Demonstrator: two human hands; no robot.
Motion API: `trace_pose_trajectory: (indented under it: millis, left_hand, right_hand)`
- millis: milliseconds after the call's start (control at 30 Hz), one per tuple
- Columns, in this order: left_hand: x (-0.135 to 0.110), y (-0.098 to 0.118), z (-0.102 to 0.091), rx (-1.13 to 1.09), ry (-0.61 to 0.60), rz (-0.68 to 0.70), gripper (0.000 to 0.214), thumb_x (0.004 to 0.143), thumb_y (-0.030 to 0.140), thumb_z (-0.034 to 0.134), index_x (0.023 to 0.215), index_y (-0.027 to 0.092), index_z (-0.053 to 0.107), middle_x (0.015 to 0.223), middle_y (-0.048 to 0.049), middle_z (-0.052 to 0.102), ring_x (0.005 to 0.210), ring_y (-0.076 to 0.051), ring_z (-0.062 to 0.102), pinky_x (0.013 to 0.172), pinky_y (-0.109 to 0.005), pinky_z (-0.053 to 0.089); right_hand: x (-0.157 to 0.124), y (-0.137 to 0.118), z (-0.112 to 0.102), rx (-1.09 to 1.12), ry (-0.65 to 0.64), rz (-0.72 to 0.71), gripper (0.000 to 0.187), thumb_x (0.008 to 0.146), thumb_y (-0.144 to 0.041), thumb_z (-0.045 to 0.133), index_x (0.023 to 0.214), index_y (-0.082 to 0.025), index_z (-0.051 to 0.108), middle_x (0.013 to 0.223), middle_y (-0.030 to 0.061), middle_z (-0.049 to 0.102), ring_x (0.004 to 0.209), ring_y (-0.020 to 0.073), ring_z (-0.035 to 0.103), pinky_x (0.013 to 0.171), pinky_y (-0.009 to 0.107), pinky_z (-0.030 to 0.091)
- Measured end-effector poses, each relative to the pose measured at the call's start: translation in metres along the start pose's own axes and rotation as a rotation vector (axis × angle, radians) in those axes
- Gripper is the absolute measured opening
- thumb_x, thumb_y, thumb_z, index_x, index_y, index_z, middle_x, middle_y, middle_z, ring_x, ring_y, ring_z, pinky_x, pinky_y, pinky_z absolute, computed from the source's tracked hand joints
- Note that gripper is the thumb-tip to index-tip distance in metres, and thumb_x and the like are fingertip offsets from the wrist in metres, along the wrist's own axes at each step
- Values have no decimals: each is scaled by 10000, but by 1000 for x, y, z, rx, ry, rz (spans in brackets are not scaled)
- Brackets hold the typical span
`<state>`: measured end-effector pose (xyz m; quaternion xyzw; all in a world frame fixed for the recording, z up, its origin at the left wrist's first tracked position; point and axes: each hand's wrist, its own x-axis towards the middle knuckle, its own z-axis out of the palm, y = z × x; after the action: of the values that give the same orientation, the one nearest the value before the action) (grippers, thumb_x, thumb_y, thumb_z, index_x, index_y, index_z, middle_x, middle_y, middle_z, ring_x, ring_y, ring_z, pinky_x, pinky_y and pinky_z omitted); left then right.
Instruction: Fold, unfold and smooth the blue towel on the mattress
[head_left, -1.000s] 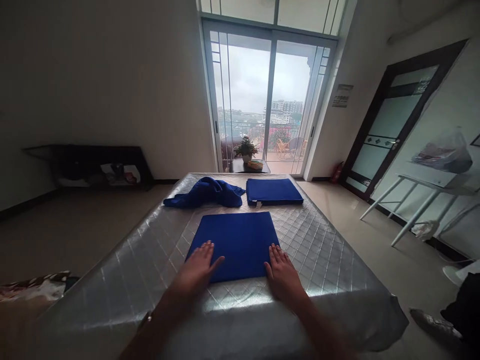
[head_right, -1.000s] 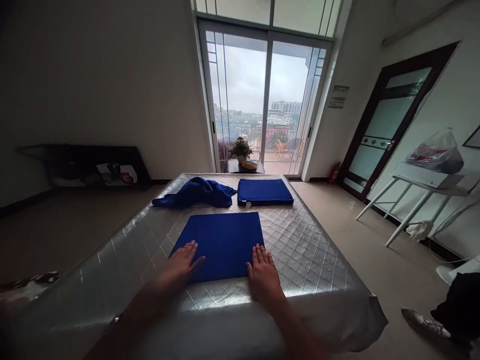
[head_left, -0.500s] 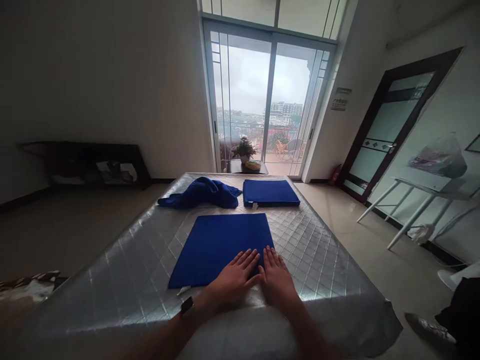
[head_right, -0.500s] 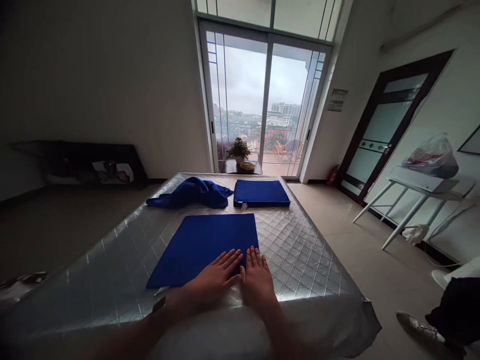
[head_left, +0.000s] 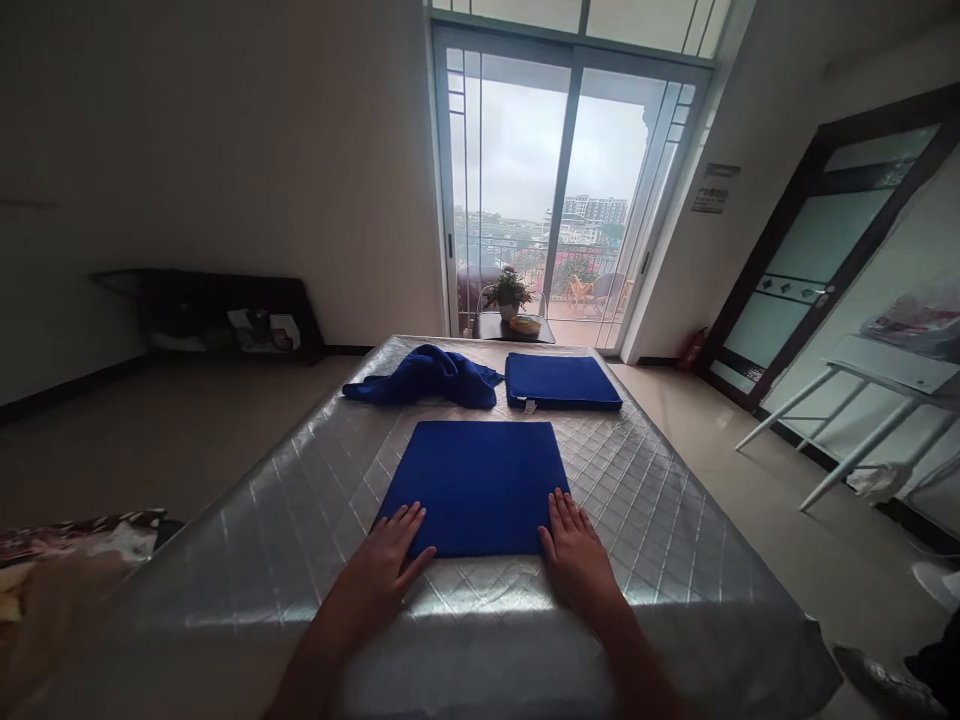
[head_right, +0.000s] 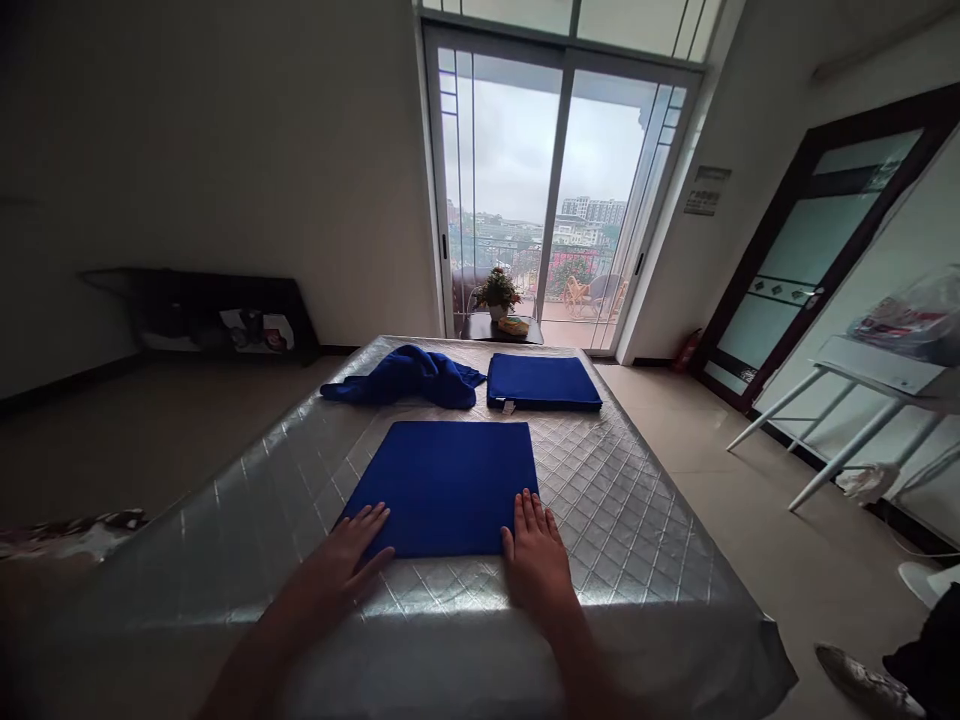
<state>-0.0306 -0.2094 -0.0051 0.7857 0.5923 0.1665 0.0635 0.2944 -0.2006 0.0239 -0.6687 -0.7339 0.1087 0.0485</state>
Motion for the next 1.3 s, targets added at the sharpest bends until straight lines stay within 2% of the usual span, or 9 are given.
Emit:
trace_pose_trajectory:
  millis: [133,200,300,533,700,867,1067,1167,1300]
  left_hand:
    - [-5,13,-10,-59,168,-37,461,1017,527,382,1129,206,692,1269,-103,690,1169,-267,645,1003,-452,518]
    - [-7,15,-14,-62,208,-15,371,1010,452,407,943,217,686,1067,-78,713,976,-249,675,891,-425,535]
    - [-9,18,-18,-37,214,-9,292,980,377,445,833,225,647,890,-50,683,839,-243,650,790,-406,506]
    - [-8,22,-20,-25,190,-37,260,968,355,449,798,233,603,783,-25,652,764,-219,616,763,-380,448]
    - [-7,21,-17,-9,212,-42,252,959,352,452,789,236,596,769,-21,650,760,-220,613,768,-380,438]
    - [-6,24,-18,-5,190,-62,256,958,339,447,784,234,603,782,-19,659,771,-216,620,773,-375,443]
    - [-3,26,-23,115,118,-68,290,960,340,404,773,239,602,802,-49,677,780,-234,628,762,-389,453]
    - [11,41,-27,163,97,-27,310,968,338,393,786,237,622,815,-66,679,772,-250,633,754,-403,465]
    - [56,92,-29,118,27,177,278,993,346,435,881,238,665,907,-75,697,873,-251,662,809,-394,496]
  right_hand:
    - [1,-1,-1,-49,-13,-4,621,1054,-368,229,1604,-83,202,1679,68,124,1561,194,91,1267,387,99]
    - [1,-1,-1,-59,-11,-4,623,1055,-373,227,1604,-79,201,1679,71,125,1561,196,89,1267,386,103]
    - [1,-1,-4,-60,-17,-5,633,1054,-386,227,1604,-73,202,1678,79,125,1561,197,87,1266,379,107]
    - [12,-1,-35,-136,-160,-39,631,1042,-372,260,1599,-77,240,1663,106,211,1549,229,177,1261,423,137]
    - [45,-5,-53,-144,-74,-122,633,1051,-385,227,1584,-49,292,1652,146,247,1546,244,191,1255,414,144]
    - [78,-3,-31,-111,4,-62,656,1058,-414,220,1590,-33,262,1667,155,188,1557,250,140,1254,415,133]
    - [84,3,-5,-47,38,-34,668,1057,-422,229,1602,-37,209,1681,131,150,1562,243,113,1258,404,97]
    - [82,2,-5,-24,47,-30,666,1052,-419,232,1603,-44,217,1679,124,159,1562,233,114,1257,399,91]
    - [83,3,-5,-14,53,-26,671,1050,-431,227,1602,-49,229,1678,124,168,1560,233,129,1256,397,94]
